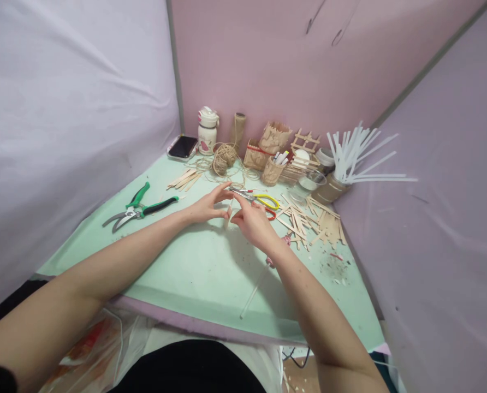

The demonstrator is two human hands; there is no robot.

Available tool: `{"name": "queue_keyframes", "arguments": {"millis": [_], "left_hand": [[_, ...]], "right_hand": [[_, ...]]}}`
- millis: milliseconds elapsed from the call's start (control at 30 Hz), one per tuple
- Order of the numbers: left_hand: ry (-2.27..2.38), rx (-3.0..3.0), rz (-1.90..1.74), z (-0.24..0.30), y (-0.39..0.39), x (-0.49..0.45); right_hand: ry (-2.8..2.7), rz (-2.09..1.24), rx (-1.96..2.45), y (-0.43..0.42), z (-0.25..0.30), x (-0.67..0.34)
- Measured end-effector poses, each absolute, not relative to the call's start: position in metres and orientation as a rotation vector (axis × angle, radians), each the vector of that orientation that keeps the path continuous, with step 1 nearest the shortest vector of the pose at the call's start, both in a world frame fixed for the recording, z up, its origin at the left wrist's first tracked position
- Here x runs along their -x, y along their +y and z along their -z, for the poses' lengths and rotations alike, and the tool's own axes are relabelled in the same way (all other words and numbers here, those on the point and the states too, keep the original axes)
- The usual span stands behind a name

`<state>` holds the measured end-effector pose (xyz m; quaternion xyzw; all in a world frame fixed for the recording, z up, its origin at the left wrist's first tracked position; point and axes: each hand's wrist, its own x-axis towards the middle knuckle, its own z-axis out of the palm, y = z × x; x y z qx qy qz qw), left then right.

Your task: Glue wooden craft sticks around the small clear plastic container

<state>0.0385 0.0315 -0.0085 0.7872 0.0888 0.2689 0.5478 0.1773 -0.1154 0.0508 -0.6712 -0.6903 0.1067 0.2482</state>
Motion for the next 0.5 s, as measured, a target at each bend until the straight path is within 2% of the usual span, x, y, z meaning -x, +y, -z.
{"name": "queue_keyframes", "arguments": {"millis": [267,500], "left_hand": [[0.354,-2.193,-0.450,0.0071,0.0308,-0.0329],[0.354,-2.319,-0.461,0.0162,0.0334,-0.0352]], "right_hand": [[-1.858,-0.309,1.874,-0.1163,-0.0562,-0.1742],[-1.856,-0.317,1.882,-0.1159,-0.0558,-0.1735]]}}
